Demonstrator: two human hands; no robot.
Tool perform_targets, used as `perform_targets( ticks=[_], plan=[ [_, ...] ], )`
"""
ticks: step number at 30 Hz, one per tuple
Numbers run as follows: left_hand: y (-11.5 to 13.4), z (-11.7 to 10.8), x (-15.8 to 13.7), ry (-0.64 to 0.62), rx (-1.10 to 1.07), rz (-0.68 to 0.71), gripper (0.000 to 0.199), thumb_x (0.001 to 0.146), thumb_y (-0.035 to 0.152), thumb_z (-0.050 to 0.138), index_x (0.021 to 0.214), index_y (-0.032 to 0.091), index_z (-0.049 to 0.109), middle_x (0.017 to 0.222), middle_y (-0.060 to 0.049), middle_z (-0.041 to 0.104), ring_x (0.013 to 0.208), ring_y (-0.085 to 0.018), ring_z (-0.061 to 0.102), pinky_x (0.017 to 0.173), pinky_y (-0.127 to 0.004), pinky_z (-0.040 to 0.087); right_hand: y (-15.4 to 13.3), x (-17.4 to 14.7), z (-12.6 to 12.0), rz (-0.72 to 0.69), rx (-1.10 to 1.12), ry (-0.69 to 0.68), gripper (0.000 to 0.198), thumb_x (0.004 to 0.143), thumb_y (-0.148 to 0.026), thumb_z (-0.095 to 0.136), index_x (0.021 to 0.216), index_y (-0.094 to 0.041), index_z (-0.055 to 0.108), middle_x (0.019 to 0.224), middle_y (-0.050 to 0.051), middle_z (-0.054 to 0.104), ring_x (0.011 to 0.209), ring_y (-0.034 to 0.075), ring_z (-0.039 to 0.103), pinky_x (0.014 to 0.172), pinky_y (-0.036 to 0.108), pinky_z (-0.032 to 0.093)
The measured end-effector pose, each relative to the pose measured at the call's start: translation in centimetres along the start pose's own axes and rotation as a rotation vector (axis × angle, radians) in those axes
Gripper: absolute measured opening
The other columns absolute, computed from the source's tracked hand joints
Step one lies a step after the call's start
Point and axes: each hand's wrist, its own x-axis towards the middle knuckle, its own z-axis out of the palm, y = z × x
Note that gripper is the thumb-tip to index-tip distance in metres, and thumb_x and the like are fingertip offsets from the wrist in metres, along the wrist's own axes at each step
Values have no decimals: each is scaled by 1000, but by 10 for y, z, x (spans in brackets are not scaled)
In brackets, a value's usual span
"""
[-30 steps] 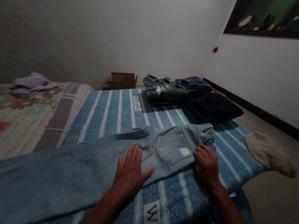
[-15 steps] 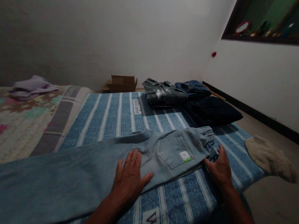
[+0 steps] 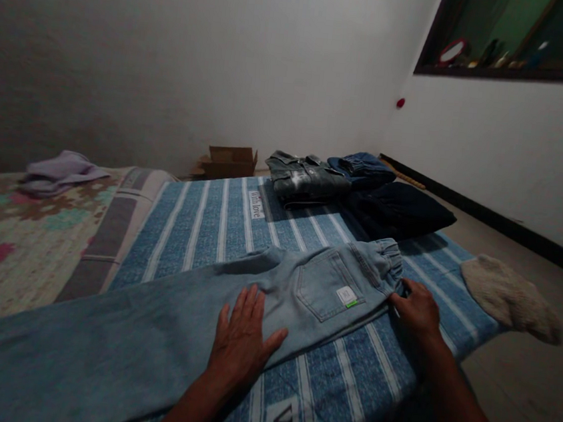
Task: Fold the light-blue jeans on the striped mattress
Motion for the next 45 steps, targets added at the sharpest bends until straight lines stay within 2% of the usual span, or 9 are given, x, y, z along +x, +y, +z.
perform_targets(
  ticks=[4, 8, 12, 17, 22, 27, 33, 37, 45],
  plan=[
    [0, 3, -4, 120, 13, 56, 60, 84, 48, 42, 132, 11, 43, 147, -16, 31, 137, -30, 22, 107, -53, 18, 6, 7, 2, 16, 0, 36, 45, 65, -51, 59, 92, -16, 66, 93, 13, 66, 85, 29, 59, 69, 37, 43],
    [14, -3, -8, 239, -38, 264, 39, 86, 28, 43, 120, 14, 52, 138, -16, 44, 133, -29, 31, 107, -50, 24, 5, 11, -1, 29, 212, 33, 33, 61, -46, 61, 78, -18, 65, 78, 7, 65, 74, 24, 58, 64, 33, 40],
    [53, -19, -1, 244, -162, 485, 30, 84, 22, 46, 113, 16, 54, 129, -12, 52, 126, -27, 39, 104, -44, 33, -2, 11, -7, 59, 354, 2, 22, 62, -41, 60, 68, -20, 62, 66, 2, 63, 63, 20, 56, 60, 30, 39],
    [112, -28, 25, 154, -205, 615, 30, 76, 22, 58, 104, 13, 53, 117, -12, 54, 109, -27, 47, 90, -39, 43, -5, 12, -11, 94, 434, -3, 19, 63, -38, 59, 64, -19, 61, 61, 0, 62, 60, 18, 57, 59, 29, 40],
    [145, -19, 49, 136, -116, 633, 22, 78, 22, 54, 98, 13, 52, 103, -12, 53, 96, -27, 48, 77, -38, 43, -1, 13, -9, 119, 504, -9, 20, 63, -38, 61, 61, -19, 60, 58, -1, 61, 58, 17, 57, 57, 27, 41],
    [166, -14, 55, 250, -61, 657, 21, 81, 16, 46, 101, 12, 52, 96, -13, 53, 87, -26, 49, 71, -38, 40, 2, 12, -4, 135, 550, 7, 19, 61, -38, 64, 61, -19, 61, 58, -1, 61, 57, 16, 55, 59, 27, 42],
    [199, -6, 72, 294, -82, 554, 27, 88, 14, 35, 111, 10, 49, 92, -12, 53, 85, -25, 51, 65, -36, 40, 3, 13, 0, 140, 595, 39, 17, 61, -36, 62, 61, -19, 60, 57, -2, 59, 55, 14, 53, 57, 26, 42],
    [207, -4, 87, 223, -121, 532, 21, 89, 13, 33, 97, 10, 53, 87, -12, 54, 82, -25, 53, 64, -35, 41, 1, 13, 0, 151, 610, 55, 18, 60, -36, 63, 61, -19, 60, 56, -3, 58, 53, 14, 52, 55, 26, 41],
    [188, -17, 92, 137, -157, 734, 20, 89, 16, 36, 93, 11, 55, 88, -11, 58, 85, -23, 56, 70, -33, 44, 2, 16, -2, 156, 649, 35, 18, 63, -36, 60, 60, -18, 59, 54, -2, 57, 52, 14, 52, 52, 26, 41]
  ],
)
